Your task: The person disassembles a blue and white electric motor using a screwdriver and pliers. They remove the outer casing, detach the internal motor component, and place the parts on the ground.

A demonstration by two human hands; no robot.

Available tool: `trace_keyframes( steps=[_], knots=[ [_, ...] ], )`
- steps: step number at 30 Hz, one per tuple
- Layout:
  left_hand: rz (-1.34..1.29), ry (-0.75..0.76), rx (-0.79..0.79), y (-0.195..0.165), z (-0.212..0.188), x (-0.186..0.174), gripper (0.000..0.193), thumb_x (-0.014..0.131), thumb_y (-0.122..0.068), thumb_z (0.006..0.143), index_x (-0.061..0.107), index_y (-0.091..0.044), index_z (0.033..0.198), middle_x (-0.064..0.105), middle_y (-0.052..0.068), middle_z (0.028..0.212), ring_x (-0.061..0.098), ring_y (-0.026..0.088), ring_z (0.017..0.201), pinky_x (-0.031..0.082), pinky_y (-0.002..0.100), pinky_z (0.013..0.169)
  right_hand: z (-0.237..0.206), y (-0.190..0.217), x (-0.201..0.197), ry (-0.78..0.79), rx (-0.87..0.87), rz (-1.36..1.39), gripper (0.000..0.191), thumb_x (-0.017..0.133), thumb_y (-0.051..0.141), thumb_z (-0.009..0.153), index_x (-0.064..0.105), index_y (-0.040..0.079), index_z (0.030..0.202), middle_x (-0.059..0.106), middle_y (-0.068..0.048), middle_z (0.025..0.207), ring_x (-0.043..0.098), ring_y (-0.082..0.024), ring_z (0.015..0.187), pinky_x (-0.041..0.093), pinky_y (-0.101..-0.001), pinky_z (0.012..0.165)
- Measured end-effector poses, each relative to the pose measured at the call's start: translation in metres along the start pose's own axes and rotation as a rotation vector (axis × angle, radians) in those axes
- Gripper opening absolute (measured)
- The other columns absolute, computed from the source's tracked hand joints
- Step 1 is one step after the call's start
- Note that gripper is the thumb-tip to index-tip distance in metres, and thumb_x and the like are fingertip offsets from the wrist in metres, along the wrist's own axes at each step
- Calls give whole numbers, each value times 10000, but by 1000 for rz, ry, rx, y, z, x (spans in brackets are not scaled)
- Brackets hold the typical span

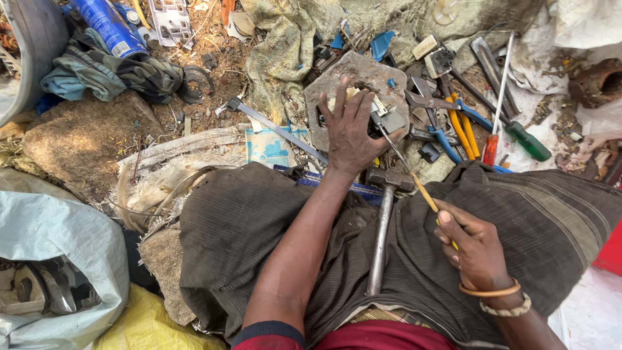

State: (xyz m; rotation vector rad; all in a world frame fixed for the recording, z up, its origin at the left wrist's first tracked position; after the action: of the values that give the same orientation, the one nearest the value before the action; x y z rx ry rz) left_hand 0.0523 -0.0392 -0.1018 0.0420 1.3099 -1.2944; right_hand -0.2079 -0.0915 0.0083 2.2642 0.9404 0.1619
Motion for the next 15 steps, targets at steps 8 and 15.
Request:
trace_keyframes(
  steps=[8, 15],
  knots=[
    [8, 36, -53, 0, 3, 7, 936, 762, -748, 761, 616, -5, 1311, 599, 136, 1348, 289, 309, 1554, 20, 626, 1313, -17, 33, 9, -297, -659, -936, 357, 680, 159, 919, 758, 90, 1261, 591, -34, 666, 449, -103, 523, 369, -283, 465],
    [92, 134, -79, 2, 4, 9, 1004, 718, -819, 720, 545, -49, 1341, 523, 162, 1413, 270, 320, 1520, 23, 626, 1265, 1, 41, -26, -20, -203, -73, 341, 690, 183, 907, 755, 124, 1236, 752, -44, 833, 566, -81, 581, 459, -239, 464]
  ],
)
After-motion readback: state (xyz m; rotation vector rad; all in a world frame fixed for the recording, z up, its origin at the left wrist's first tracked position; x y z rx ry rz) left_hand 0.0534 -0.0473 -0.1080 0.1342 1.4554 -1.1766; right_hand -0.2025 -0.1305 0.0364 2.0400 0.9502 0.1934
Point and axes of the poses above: each hand's wrist, its own z-axis towards the middle knuckle, its own x-axis out of the palm, y = z × x, the point moved 3 cm from there along z, towards the middle knuckle
